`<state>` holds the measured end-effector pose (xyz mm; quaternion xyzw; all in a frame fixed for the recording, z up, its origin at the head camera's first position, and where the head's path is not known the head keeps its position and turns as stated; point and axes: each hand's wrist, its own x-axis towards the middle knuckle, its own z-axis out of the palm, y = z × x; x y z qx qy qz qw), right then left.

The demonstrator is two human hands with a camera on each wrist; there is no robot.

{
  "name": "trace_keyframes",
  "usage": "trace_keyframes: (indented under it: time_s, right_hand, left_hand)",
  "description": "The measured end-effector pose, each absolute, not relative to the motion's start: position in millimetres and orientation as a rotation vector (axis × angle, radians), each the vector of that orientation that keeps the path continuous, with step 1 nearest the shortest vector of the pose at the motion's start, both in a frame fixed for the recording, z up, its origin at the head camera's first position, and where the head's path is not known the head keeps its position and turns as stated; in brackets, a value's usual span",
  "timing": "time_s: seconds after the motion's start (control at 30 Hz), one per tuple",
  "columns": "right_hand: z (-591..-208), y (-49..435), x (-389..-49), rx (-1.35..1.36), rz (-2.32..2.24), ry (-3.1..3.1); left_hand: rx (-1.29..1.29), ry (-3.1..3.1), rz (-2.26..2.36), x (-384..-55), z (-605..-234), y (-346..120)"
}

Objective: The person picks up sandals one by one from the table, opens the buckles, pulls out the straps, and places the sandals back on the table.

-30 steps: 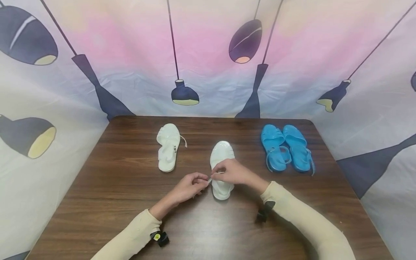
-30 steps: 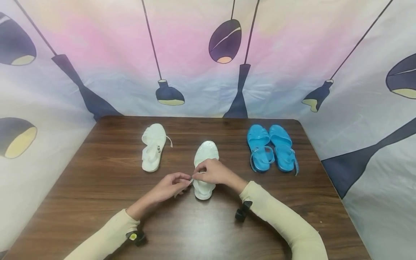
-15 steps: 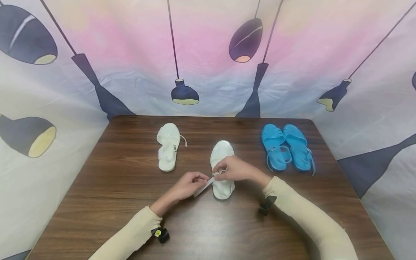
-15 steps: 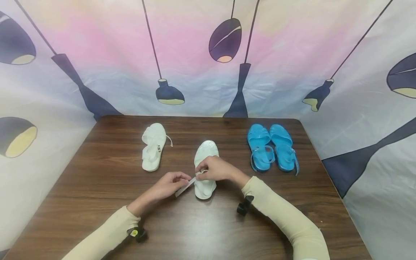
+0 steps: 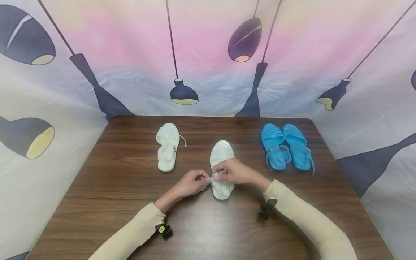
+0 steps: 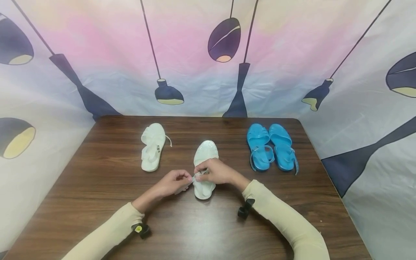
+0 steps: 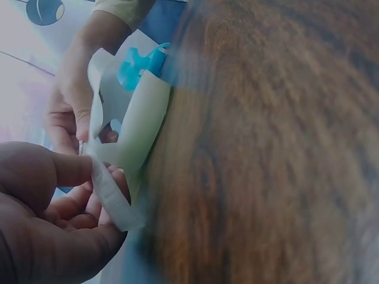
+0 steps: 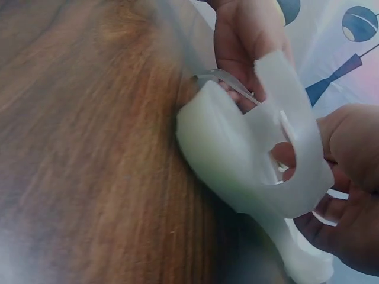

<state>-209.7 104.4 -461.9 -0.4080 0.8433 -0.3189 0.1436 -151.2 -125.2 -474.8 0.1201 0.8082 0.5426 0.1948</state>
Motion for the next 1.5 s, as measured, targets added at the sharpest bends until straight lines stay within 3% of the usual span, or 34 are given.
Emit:
trace_keyframes:
  time_s: [1.5]
  right_hand:
    - [-467.2, 92.8, -197.7, -1.214, -0.956, 2.505]
  left_hand:
    - [0.225, 2.137, 1.674, -157.1, -487.2, -127.4]
